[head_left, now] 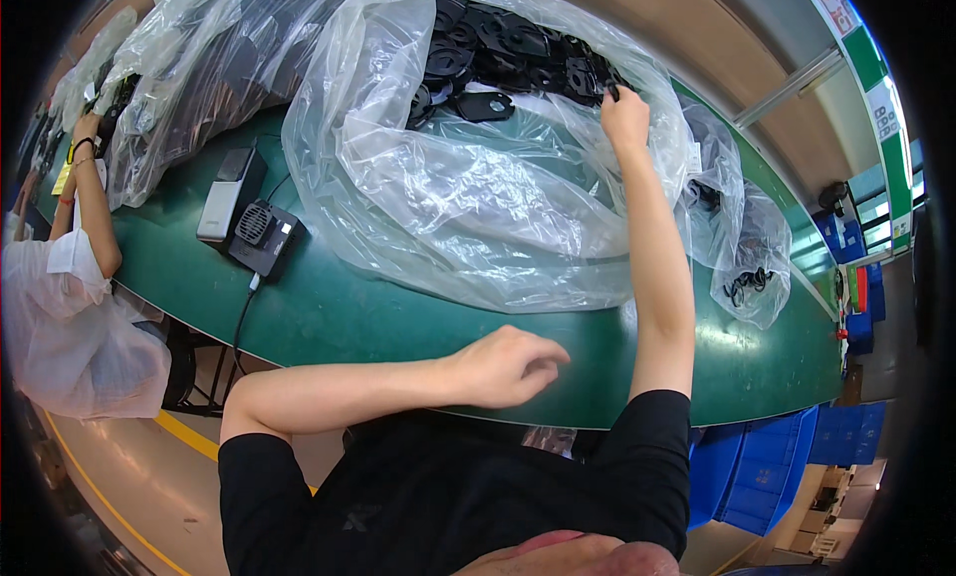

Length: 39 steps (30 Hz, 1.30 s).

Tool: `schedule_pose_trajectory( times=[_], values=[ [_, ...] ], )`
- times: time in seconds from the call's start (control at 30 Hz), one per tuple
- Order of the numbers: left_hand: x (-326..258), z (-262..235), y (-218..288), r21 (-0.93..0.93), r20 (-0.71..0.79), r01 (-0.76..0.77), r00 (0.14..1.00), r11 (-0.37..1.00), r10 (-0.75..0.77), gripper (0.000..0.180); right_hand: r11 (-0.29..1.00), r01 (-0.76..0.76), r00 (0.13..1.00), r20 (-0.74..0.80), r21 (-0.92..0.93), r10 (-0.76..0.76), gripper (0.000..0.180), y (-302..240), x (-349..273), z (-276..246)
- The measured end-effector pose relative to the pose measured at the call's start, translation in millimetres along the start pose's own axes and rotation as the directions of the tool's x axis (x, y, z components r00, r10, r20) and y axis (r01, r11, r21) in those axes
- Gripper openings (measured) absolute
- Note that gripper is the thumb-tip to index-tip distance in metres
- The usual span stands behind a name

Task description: Manually assembling small plastic rings and gaskets into a base housing on a production line.

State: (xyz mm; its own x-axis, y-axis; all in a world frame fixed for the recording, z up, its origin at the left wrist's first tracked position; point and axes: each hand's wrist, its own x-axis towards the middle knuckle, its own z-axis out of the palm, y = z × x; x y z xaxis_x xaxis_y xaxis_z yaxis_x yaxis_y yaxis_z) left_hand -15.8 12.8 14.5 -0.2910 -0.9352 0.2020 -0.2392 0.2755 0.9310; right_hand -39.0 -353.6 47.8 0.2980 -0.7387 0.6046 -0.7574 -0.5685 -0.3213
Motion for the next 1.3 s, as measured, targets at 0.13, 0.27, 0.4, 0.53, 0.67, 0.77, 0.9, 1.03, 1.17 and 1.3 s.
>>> schedule_pose_trajectory(
  times=[0.13, 0.27, 0.4, 0.53, 0.67, 0.77, 0.9, 1.03, 1.17, 1.3],
  values=[
    [6.1, -8.5, 3.0, -0.282, -0.141, 0.113, 0.977, 0.953, -0.157, 0.028, 0.724, -0.364, 0.915, 0.369, 0.586, 0.162, 0.027, -23.2, -39.0, -72.9],
    [13.6, -23.9, 6.9, -0.728, -0.319, -0.017, 0.893, 0.686, -0.317, 0.037, 0.334, -0.458, 0.876, 0.482, 0.824, 0.013, 0.024, -63.5, -123.5, -143.6],
    [20.0, -26.5, 6.4, -0.800, -0.270, -0.026, 0.908, 0.600, -0.321, 0.027, 0.258, -0.438, 0.886, 0.462, 0.861, -0.035, 0.035, -63.5, -200.5, -169.2],
    [16.7, -25.5, 7.4, -0.807, -0.242, 0.023, 0.899, 0.590, -0.365, 0.022, 0.252, -0.526, 0.831, 0.554, 0.812, -0.049, 0.038, -64.9, -225.4, -187.4],
    [17.3, -17.7, 7.1, -0.735, -0.258, 0.008, 0.921, 0.678, -0.291, 0.025, 0.240, -0.581, 0.782, 0.615, 0.777, -0.097, 0.029, -53.6, -237.3, -189.6],
    [19.1, -11.8, 1.9, -0.631, -0.361, -0.041, 0.900, 0.775, -0.246, 0.027, 0.407, -0.484, 0.837, 0.546, 0.775, -0.045, 0.025, -44.6, -244.1, -188.7],
    [20.0, -5.5, 7.4, -0.742, -0.297, 0.012, 0.891, 0.671, -0.344, 0.033, 0.832, 0.424, 0.882, 0.045, 0.357, -0.469, 0.028, -51.7, -242.7, -184.9],
    [12.1, -1.5, 8.1, -0.777, -0.187, 0.107, 0.902, 0.621, -0.389, 0.029, 0.717, 0.614, 0.763, -0.014, 0.330, -0.646, 0.027, -65.7, -248.9, -186.9],
    [13.1, -10.9, 6.3, -0.752, -0.318, 0.052, 0.845, 0.657, -0.430, 0.019, 0.541, 0.696, 0.676, -0.177, 0.473, -0.715, 0.025, -47.9, -235.0, -194.4],
    [11.1, -16.3, 10.5, -0.773, -0.259, 0.113, 0.842, 0.624, -0.473, 0.020, 0.905, 0.243, 0.963, -0.201, 0.350, -0.181, 0.005, 23.6, -168.3, -181.5]
  ],
)
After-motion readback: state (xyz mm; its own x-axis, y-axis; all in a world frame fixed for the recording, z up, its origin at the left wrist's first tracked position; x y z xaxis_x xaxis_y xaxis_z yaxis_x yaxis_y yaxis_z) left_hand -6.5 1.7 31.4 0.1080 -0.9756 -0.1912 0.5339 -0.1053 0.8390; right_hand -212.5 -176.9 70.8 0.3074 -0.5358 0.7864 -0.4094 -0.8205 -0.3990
